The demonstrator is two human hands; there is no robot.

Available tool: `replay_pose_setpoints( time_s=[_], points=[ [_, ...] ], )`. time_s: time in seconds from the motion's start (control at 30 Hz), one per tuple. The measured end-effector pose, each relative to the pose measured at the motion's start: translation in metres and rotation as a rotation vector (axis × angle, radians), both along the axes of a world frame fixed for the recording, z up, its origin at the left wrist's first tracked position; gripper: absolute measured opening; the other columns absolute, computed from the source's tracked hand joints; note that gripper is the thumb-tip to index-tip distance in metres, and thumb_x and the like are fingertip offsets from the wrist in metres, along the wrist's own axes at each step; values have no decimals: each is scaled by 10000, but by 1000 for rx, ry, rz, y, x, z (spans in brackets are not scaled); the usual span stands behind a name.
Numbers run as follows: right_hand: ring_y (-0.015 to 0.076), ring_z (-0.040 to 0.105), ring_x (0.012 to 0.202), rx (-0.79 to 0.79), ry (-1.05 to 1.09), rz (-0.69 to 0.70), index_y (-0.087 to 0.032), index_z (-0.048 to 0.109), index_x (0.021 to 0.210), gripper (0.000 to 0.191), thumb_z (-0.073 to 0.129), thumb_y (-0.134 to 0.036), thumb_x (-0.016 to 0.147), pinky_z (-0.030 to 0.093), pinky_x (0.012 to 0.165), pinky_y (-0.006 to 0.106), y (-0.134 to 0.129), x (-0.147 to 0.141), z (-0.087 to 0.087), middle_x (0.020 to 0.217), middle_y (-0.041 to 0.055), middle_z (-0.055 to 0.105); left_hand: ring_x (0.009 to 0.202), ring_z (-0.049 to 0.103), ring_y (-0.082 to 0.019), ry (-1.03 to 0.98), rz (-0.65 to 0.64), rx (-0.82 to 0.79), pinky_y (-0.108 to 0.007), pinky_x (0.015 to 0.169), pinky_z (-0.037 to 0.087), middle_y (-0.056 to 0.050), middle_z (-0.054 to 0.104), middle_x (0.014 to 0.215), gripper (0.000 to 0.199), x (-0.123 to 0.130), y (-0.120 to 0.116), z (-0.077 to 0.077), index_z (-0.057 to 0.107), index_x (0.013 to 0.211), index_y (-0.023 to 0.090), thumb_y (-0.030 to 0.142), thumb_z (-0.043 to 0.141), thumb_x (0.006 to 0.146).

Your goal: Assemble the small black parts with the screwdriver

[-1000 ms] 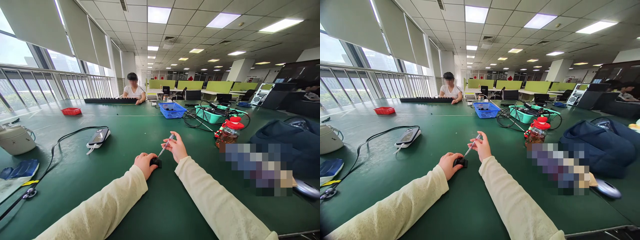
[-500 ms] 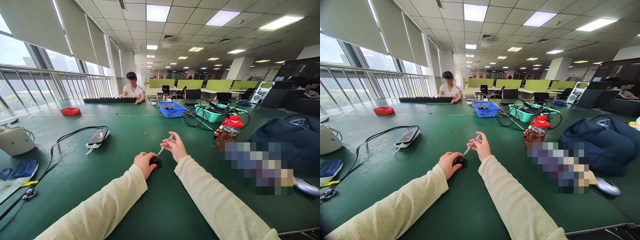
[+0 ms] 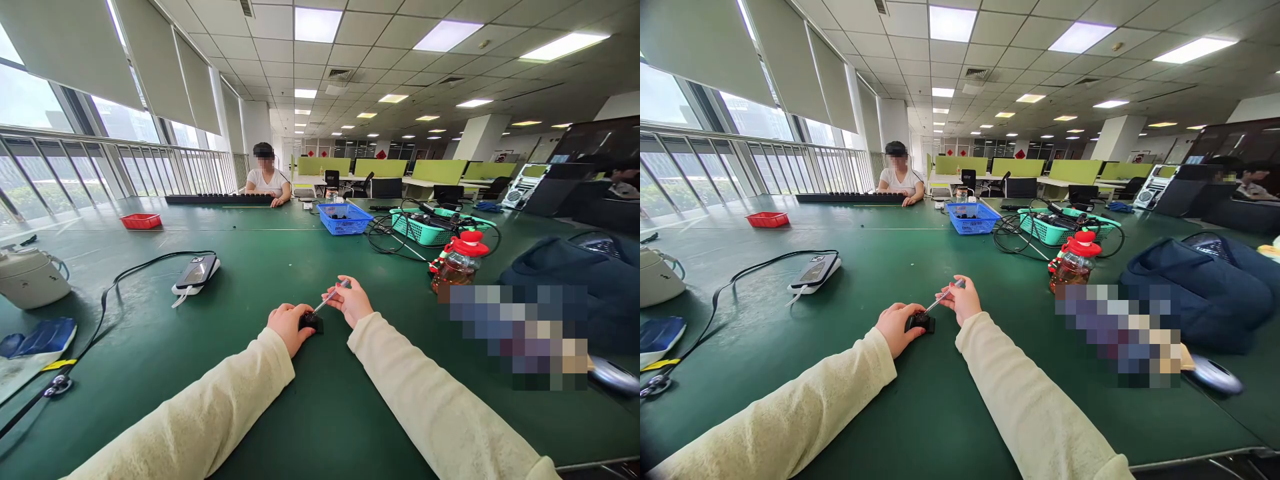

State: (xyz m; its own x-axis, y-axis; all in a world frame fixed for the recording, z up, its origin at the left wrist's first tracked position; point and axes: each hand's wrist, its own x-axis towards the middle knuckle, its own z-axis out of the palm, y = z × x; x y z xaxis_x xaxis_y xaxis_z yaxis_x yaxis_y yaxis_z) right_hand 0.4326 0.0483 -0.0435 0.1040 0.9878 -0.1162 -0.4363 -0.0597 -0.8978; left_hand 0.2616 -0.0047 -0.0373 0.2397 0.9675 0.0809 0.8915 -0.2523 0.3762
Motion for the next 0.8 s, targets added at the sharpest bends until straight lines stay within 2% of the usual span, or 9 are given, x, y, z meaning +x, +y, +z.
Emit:
replay_pose_setpoints(
  time_s=[0.2,0.4,0.53,0.6,0.7,0.8],
  points=[
    [166,696,562,4,61,12,-216,444,952,223,523,-62,812,582,588,312,-2,-1,0,597,-47,601,1160,525,-252,-5,-18,22,-444,1018,382,-45,681,1081,364,-1,0,-1,617,1136,293,296,650,773],
    [151,651,487,46,-100,182,-215,470,1010,261,555,-130,778,544,506,279,-8,-1,3,573,-55,591,1182,514,-245,17,-21,18,-446,1032,371,-40,684,1107,403,-1,1,-3,608,1162,289,218,630,766],
    [140,622,454,91,-202,293,-216,510,1029,328,638,-206,727,479,421,237,-11,1,6,570,-65,579,1189,508,-249,13,-26,15,-452,1038,366,-39,688,1120,385,-1,1,-2,607,1167,290,279,638,783],
    [133,615,457,142,-176,274,-218,514,1046,375,672,-258,709,477,424,239,-12,2,9,585,-67,583,1189,508,-251,8,-29,11,-454,1036,369,-35,692,1117,374,-1,1,-1,609,1157,289,288,640,784],
    [137,638,521,255,-96,134,-231,483,1077,422,681,-320,715,517,491,264,-13,4,13,625,-70,597,1177,518,-251,5,-33,18,-456,1033,375,-38,689,1119,372,-1,0,-1,610,1154,288,289,638,783],
    [145,663,597,380,-104,3,-248,444,1089,418,664,-352,749,546,569,291,-14,4,14,673,-66,614,1161,527,-253,-2,-43,35,-458,1026,385,-49,682,1125,381,-2,0,-3,610,1155,284,293,632,775]
  ],
)
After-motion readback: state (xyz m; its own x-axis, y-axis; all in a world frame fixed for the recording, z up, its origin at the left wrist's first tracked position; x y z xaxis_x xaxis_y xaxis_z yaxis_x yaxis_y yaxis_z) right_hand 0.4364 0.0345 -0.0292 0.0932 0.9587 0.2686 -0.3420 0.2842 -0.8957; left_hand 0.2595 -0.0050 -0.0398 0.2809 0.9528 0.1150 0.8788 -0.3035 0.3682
